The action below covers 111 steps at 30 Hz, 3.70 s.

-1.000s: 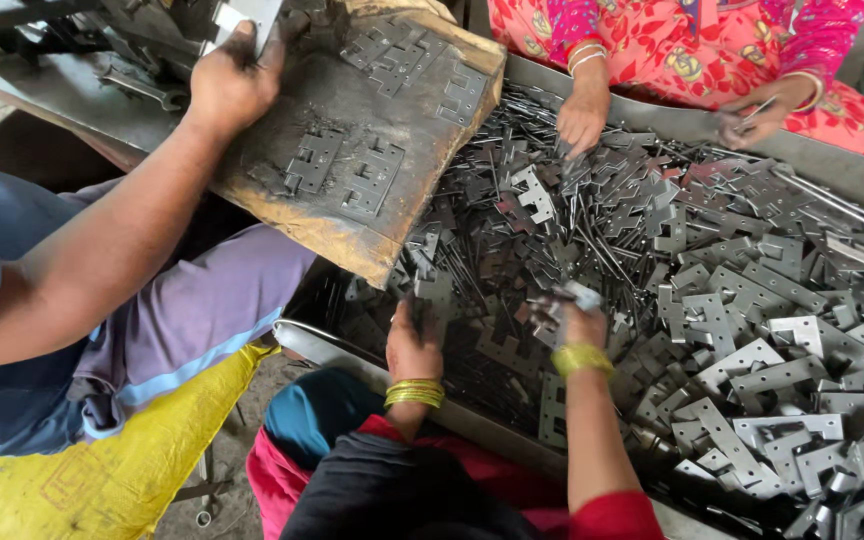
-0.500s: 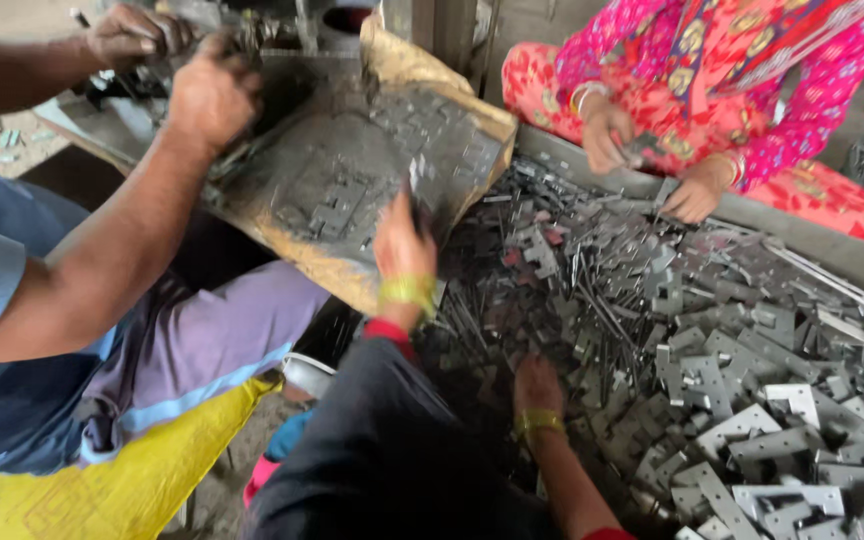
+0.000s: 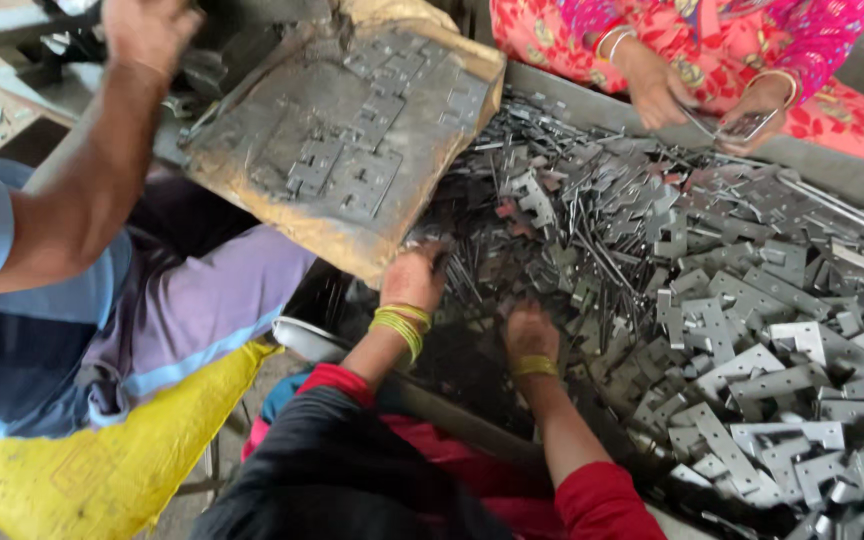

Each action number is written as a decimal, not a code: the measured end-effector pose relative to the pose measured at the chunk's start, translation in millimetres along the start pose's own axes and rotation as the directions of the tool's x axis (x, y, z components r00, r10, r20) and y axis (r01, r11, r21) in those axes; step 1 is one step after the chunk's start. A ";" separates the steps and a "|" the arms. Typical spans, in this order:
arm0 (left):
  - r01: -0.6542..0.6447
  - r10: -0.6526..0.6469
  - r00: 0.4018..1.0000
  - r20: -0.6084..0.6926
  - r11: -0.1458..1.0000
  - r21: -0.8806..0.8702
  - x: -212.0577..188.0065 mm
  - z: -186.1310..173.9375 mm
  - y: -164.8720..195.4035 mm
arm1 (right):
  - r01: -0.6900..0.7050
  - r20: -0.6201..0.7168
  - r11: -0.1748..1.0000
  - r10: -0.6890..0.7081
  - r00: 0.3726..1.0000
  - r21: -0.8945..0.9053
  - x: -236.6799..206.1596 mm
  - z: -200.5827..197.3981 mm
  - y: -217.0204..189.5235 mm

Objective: The person sorts small metal parts from a large bin, picking them up by hand and placing them into a separate pile. The person works continuously, handling the parts one by one or in small groups.

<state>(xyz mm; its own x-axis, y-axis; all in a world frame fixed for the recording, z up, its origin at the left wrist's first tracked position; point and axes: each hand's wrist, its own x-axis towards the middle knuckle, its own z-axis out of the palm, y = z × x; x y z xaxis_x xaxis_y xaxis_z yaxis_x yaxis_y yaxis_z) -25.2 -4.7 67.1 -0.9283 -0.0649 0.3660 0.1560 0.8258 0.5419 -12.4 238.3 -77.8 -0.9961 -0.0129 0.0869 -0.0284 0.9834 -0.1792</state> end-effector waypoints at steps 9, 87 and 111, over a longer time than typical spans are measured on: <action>-0.022 -0.068 0.984 0.163 0.867 0.498 -43.3 89.1 -13.5 | -0.203 0.485 -0.460 0.656 0.579 0.865 -43.1 -17.4 60.1; 0.133 -0.068 0.929 0.365 0.979 -0.157 -71.2 126.7 93.2 | -0.517 0.664 -0.424 0.376 0.646 0.744 -60.1 0.3 17.3; 0.327 -0.357 0.919 0.170 0.446 -0.833 -84.0 79.9 -44.9 | 0.113 0.001 0.909 -0.124 0.992 0.400 -20.1 -30.9 35.9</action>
<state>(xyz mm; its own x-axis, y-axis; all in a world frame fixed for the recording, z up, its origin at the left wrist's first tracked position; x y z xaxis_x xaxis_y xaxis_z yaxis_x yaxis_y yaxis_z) 18.9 8.4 -48.4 -0.9658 -0.2589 0.0142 0.0467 -0.1199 0.9917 9.2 279.5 -55.7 -0.9850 -0.1347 0.1077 -0.1718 0.8203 -0.5456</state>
